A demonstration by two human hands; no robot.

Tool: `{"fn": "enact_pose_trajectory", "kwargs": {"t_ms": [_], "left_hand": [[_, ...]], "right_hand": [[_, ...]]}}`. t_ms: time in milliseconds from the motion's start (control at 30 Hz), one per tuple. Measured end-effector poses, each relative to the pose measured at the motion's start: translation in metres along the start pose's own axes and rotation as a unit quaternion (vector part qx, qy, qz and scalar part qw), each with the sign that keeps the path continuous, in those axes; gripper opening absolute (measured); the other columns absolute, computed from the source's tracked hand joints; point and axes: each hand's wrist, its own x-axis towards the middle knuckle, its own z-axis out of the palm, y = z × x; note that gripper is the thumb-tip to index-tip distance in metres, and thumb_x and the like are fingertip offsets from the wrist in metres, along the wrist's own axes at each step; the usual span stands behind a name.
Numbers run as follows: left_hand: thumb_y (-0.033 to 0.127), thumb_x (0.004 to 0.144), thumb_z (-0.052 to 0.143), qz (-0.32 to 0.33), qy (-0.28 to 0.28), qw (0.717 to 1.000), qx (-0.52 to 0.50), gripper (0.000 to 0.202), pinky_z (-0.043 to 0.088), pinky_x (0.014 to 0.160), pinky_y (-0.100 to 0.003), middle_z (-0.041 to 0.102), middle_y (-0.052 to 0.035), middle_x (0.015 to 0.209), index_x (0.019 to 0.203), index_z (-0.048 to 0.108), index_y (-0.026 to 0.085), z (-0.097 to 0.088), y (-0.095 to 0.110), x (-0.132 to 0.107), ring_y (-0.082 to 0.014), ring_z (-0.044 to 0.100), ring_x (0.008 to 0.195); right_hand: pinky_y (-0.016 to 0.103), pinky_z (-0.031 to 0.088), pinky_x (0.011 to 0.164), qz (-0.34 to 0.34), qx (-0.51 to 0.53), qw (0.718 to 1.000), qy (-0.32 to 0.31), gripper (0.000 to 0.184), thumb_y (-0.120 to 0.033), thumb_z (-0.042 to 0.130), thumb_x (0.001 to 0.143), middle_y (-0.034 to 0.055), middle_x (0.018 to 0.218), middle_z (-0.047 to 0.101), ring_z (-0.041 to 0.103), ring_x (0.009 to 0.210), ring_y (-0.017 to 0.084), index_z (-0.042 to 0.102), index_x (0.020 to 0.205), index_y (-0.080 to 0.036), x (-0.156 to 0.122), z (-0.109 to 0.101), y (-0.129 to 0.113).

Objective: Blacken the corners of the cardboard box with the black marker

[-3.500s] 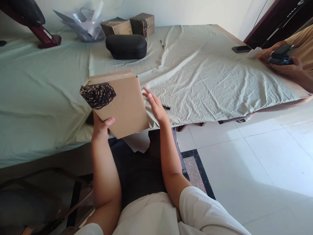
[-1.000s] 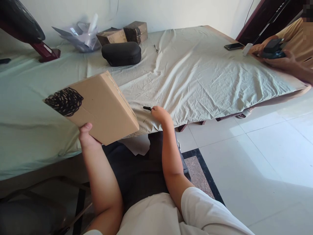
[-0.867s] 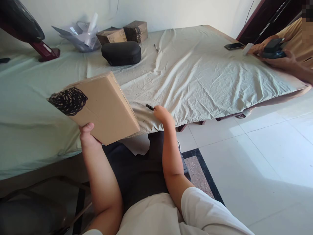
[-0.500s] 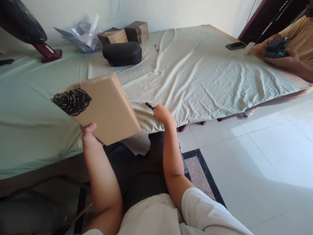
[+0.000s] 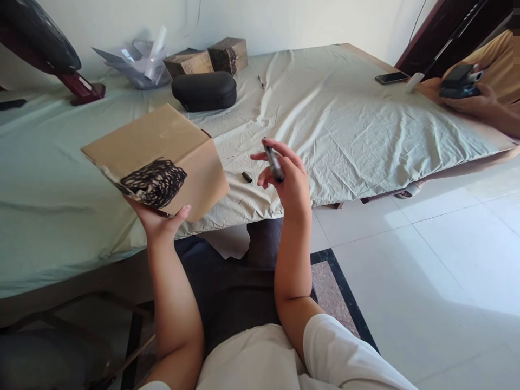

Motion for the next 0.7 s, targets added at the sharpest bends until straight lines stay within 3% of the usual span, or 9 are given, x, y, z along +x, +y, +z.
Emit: {"fn": "enact_pose_trajectory", "kwargs": {"t_ms": [67,133,200,267,400,500,567,700], "left_hand": [[0.049,0.058,0.105,0.056,0.022,0.998,0.021,0.147,0.013,0.145,-0.058,0.024,-0.0239,0.178,0.175,0.021,0.024,0.001,0.004,-0.001,-0.0433,0.023,0.174],[0.047,0.058,0.107,0.079,0.015,0.996,0.042,0.149,0.02,0.144,-0.059,0.029,-0.024,0.173,0.177,0.021,0.023,0.001,0.009,-0.001,-0.0449,0.029,0.17],[0.044,0.056,0.109,0.099,-0.003,0.992,0.076,0.152,0.027,0.141,-0.061,0.031,-0.0231,0.169,0.178,0.021,0.023,0.001,0.014,-0.001,-0.0465,0.032,0.166],[0.044,0.056,0.11,0.124,-0.02,0.985,0.117,0.152,0.033,0.137,-0.062,0.032,-0.0219,0.166,0.179,0.023,0.025,-0.001,0.019,0.0,-0.0474,0.034,0.162],[0.055,0.053,0.107,0.158,-0.017,0.968,0.192,0.153,0.032,0.133,-0.07,0.035,-0.02,0.16,0.18,0.026,0.029,-0.003,0.036,0.004,-0.0508,0.035,0.155],[0.058,0.052,0.105,0.139,0.009,0.953,0.269,0.152,0.029,0.129,-0.077,0.037,-0.0217,0.158,0.181,0.03,0.028,-0.002,0.057,0.005,-0.0554,0.037,0.151],[0.054,0.055,0.106,0.094,0.02,0.946,0.309,0.147,0.026,0.127,-0.081,0.037,-0.0214,0.161,0.18,0.032,0.033,0.0,0.072,0.004,-0.058,0.037,0.152],[0.048,0.056,0.106,0.039,0.029,0.947,0.317,0.137,0.017,0.129,-0.086,0.035,-0.0191,0.164,0.176,0.039,0.039,0.0,0.095,0.002,-0.0618,0.032,0.155]], "right_hand": [[0.027,0.047,0.052,-0.056,0.06,0.997,-0.006,0.033,-0.046,0.075,0.097,0.0035,0.116,0.078,0.062,0.062,0.011,0.066,0.124,-0.033,-0.002,0.006,-0.002],[0.027,0.043,0.05,-0.117,0.091,0.989,-0.003,0.03,-0.051,0.081,0.095,-0.0004,0.094,0.071,0.056,0.059,0.012,0.064,0.112,-0.033,-0.004,0.018,-0.003],[0.028,0.039,0.048,-0.183,0.104,0.978,0.005,0.034,-0.062,0.076,0.098,-0.0045,0.068,0.047,0.046,0.054,0.014,0.062,0.096,-0.031,-0.006,0.032,-0.002],[0.03,0.039,0.046,-0.235,0.113,0.965,-0.007,0.039,-0.067,0.067,0.105,-0.0067,0.06,0.033,0.039,0.048,0.013,0.065,0.09,-0.03,-0.01,0.047,-0.001],[0.031,0.051,0.053,-0.262,0.077,0.96,-0.061,0.032,-0.058,0.06,0.112,-0.0026,0.07,0.057,0.057,0.055,0.015,0.075,0.115,-0.03,-0.022,0.066,0.0],[0.032,0.057,0.06,-0.306,0.024,0.95,-0.06,0.026,-0.053,0.066,0.108,-0.0001,0.076,0.065,0.063,0.061,0.016,0.076,0.106,-0.03,-0.03,0.074,0.002],[0.032,0.058,0.061,-0.33,-0.018,0.942,-0.059,0.024,-0.048,0.064,0.107,-0.0003,0.074,0.066,0.061,0.057,0.015,0.074,0.095,-0.029,-0.033,0.077,0.003],[0.032,0.058,0.06,-0.31,-0.11,0.943,-0.042,0.023,-0.046,0.059,0.105,-0.0006,0.072,0.068,0.058,0.055,0.015,0.075,0.099,-0.03,-0.037,0.081,0.003]]}}
